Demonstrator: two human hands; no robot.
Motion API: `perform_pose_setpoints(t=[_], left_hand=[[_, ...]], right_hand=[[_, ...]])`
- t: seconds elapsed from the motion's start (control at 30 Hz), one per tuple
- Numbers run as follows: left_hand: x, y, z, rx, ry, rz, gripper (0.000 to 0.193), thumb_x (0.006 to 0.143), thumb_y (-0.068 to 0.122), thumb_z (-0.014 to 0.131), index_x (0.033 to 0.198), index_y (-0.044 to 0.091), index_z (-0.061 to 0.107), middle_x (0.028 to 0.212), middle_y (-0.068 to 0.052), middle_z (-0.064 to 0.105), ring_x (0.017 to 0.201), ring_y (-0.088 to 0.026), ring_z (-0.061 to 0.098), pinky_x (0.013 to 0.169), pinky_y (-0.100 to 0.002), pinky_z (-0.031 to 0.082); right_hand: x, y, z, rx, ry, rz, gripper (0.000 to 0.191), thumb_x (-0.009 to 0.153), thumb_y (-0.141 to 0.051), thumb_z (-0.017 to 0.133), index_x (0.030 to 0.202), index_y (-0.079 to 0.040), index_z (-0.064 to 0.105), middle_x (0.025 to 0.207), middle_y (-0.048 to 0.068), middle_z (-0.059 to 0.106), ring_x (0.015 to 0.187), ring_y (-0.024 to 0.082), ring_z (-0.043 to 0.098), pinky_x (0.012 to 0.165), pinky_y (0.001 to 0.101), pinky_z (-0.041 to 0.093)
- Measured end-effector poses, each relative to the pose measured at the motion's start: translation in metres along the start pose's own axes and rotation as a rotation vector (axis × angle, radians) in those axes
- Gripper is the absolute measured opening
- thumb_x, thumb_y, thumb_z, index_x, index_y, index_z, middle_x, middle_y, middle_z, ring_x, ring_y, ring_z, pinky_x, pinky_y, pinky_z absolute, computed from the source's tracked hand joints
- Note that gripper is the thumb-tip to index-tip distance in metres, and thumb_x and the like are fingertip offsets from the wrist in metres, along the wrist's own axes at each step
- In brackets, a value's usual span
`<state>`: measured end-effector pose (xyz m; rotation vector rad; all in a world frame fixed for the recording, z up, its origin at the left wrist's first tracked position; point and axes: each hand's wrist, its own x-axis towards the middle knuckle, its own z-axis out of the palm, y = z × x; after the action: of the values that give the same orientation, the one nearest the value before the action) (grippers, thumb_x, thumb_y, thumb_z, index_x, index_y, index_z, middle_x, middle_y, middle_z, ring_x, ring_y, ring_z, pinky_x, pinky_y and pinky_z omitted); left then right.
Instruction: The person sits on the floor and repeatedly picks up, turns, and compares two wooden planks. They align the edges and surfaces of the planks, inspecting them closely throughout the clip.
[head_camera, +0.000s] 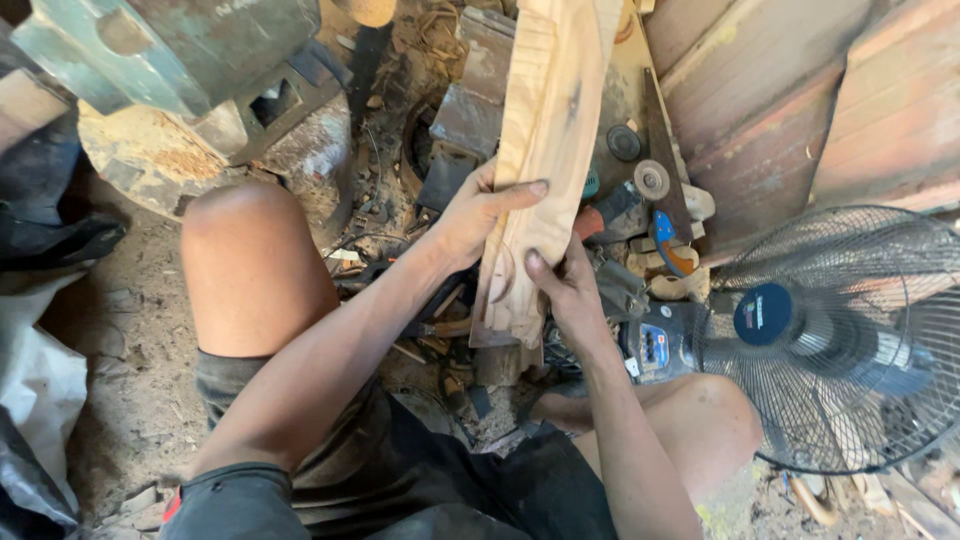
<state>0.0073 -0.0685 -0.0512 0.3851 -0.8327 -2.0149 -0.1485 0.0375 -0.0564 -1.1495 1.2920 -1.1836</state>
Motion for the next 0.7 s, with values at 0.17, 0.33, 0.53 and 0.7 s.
perform_pose_setpoints(t=[0.17, 0.33, 0.53, 0.7], left_hand=[[-0.005, 0.024, 0.019, 0.551, 0.177, 0.278, 0.059, 0.098, 0.023, 0.075, 0.141, -0.004, 0.046, 0.134, -0.019, 0.060, 0.125, -0.025, 0.059, 0.109, -0.041, 0.047], [-0.030, 0.063, 0.036, 1.729, 0.309, 0.900, 0.065, 0.092, 0.028, 0.078, 0.141, 0.004, 0.043, 0.153, -0.019, 0.045, 0.146, -0.035, 0.038, 0.121, -0.053, 0.033], [-0.014, 0.073, 0.067, 2.109, -0.294, 0.835, 0.068, 0.075, 0.029, 0.078, 0.135, 0.010, 0.052, 0.140, -0.015, 0.058, 0.129, -0.033, 0.059, 0.108, -0.051, 0.046], [0.012, 0.068, 0.052, 1.811, -0.415, 0.043, 0.040, 0.092, 0.036, 0.079, 0.125, 0.019, 0.066, 0.106, -0.014, 0.077, 0.098, -0.034, 0.072, 0.091, -0.047, 0.054]], right_hand=[[0.007, -0.008, -0.007, 0.198, -0.012, -0.054, 0.054, 0.092, -0.010, 0.072, 0.141, -0.003, 0.051, 0.130, 0.004, 0.068, 0.115, 0.012, 0.064, 0.099, 0.0277, 0.052], [0.005, -0.042, -0.042, -0.411, 0.128, -0.040, 0.033, 0.090, -0.011, 0.076, 0.118, -0.003, 0.060, 0.110, 0.008, 0.075, 0.097, 0.017, 0.066, 0.084, 0.0339, 0.054], [0.008, -0.138, -0.061, -1.347, -0.013, -0.357, 0.043, 0.082, -0.021, 0.082, 0.117, -0.004, 0.063, 0.101, 0.014, 0.070, 0.095, 0.033, 0.065, 0.084, 0.0444, 0.048], [0.022, -0.199, -0.047, -1.692, -0.217, -0.673, 0.043, 0.077, -0.019, 0.081, 0.114, -0.006, 0.062, 0.104, 0.011, 0.068, 0.106, 0.031, 0.065, 0.097, 0.0466, 0.040]])
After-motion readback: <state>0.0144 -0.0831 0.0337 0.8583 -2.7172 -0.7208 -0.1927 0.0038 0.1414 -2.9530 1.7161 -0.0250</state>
